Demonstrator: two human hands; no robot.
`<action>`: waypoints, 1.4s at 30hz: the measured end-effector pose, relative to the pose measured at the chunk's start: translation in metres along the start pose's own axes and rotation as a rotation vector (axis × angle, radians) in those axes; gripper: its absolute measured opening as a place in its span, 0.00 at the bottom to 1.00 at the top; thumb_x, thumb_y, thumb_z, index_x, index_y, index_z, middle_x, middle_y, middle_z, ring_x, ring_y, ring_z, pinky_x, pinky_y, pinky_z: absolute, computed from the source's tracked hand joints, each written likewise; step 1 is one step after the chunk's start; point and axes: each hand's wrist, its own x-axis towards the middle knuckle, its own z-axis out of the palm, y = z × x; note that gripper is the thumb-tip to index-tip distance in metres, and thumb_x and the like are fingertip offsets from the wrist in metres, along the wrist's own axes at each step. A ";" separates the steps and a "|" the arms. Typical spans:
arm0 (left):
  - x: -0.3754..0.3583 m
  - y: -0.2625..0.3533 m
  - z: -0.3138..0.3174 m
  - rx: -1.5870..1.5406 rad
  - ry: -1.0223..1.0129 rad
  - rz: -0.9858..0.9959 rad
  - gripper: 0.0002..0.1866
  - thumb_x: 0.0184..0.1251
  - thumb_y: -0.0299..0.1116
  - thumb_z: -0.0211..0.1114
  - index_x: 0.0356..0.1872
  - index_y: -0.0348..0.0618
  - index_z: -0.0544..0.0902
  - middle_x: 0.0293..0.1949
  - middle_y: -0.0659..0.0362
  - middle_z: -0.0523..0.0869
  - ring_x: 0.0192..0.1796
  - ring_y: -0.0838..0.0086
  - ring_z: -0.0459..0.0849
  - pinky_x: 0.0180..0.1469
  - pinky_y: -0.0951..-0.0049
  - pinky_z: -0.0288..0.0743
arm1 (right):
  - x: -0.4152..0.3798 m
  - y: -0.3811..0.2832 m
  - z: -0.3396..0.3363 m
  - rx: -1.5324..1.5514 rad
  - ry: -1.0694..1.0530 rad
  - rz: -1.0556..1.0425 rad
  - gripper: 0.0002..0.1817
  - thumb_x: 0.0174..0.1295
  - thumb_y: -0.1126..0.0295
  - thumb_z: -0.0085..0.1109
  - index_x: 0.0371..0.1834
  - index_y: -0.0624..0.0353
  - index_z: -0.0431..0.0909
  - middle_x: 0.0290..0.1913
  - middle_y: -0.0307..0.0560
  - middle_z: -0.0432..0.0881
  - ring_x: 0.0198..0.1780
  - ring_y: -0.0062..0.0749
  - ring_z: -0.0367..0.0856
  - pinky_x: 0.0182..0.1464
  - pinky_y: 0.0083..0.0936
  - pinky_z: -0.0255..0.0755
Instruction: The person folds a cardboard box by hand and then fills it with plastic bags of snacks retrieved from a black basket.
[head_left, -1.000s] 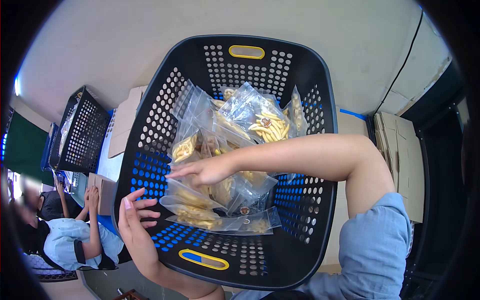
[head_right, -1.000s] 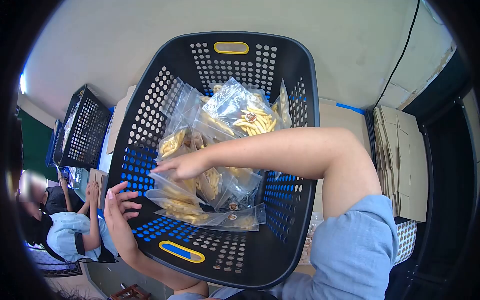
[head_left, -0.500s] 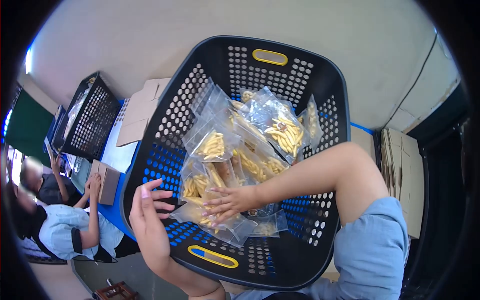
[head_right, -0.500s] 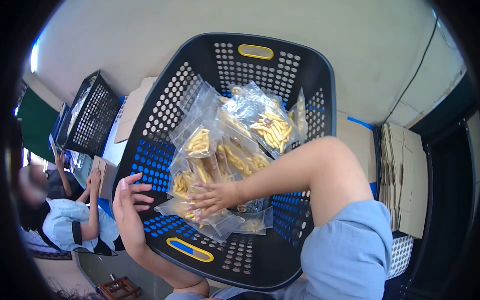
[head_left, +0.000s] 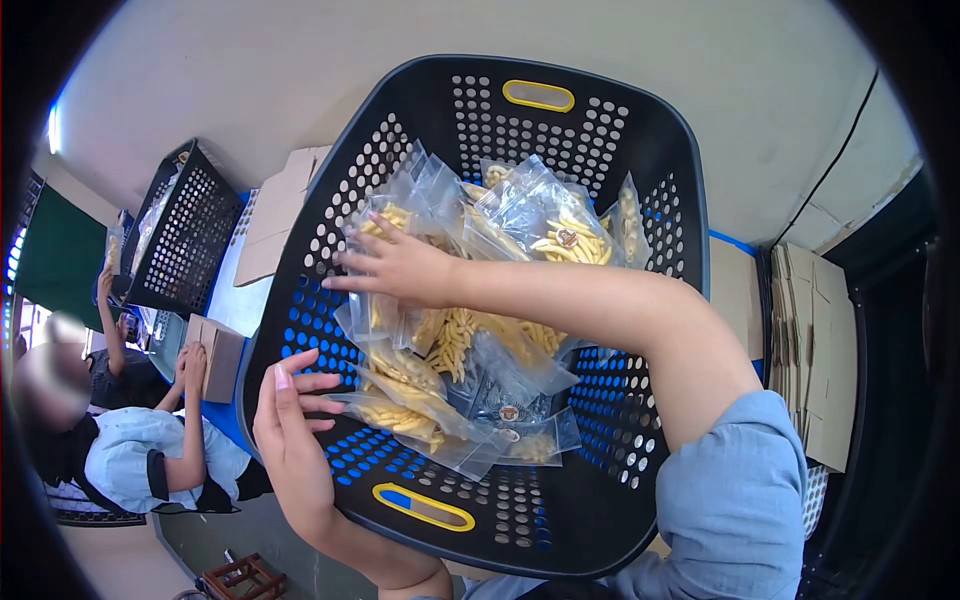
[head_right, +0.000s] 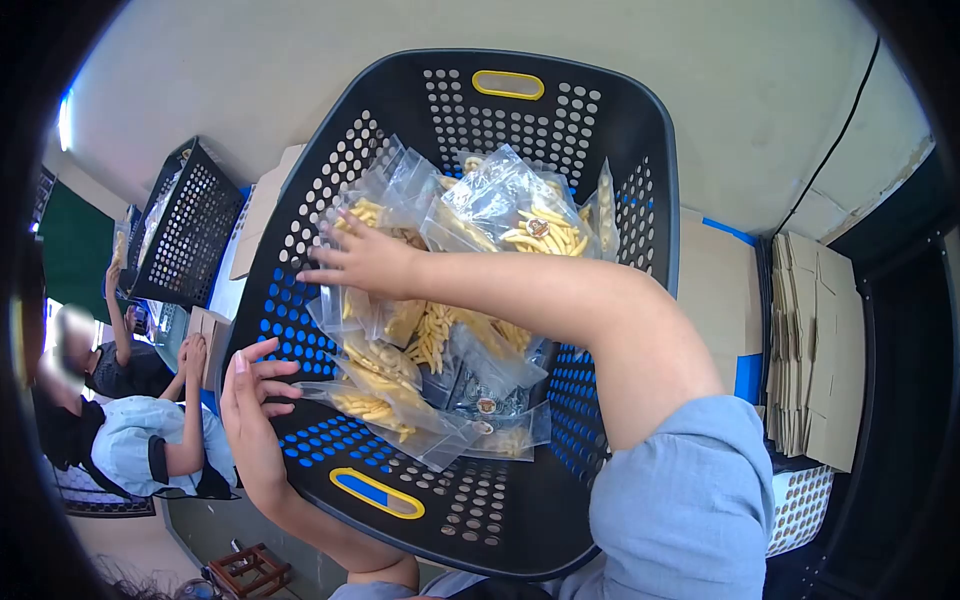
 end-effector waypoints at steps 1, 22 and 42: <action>0.000 -0.001 0.000 0.002 -0.002 0.001 0.26 0.79 0.51 0.40 0.52 0.39 0.79 0.36 0.59 0.86 0.31 0.83 0.80 0.34 0.84 0.68 | -0.001 -0.001 -0.003 0.000 0.001 0.003 0.57 0.43 0.54 0.73 0.77 0.33 0.46 0.72 0.44 0.63 0.74 0.51 0.57 0.73 0.61 0.47; 0.002 0.002 -0.004 -0.072 0.006 -0.004 0.24 0.79 0.47 0.42 0.49 0.38 0.80 0.34 0.58 0.85 0.30 0.81 0.79 0.34 0.80 0.69 | -0.037 0.112 -0.085 0.133 -0.197 0.463 0.07 0.52 0.72 0.59 0.34 0.56 0.83 0.37 0.50 0.84 0.41 0.46 0.85 0.41 0.40 0.79; 0.001 0.007 -0.002 -0.073 -0.016 0.010 0.24 0.78 0.48 0.43 0.49 0.39 0.81 0.33 0.59 0.85 0.30 0.82 0.79 0.33 0.81 0.69 | -0.075 0.158 -0.168 0.653 0.329 0.996 0.10 0.67 0.72 0.55 0.45 0.66 0.80 0.35 0.46 0.84 0.37 0.26 0.83 0.39 0.24 0.75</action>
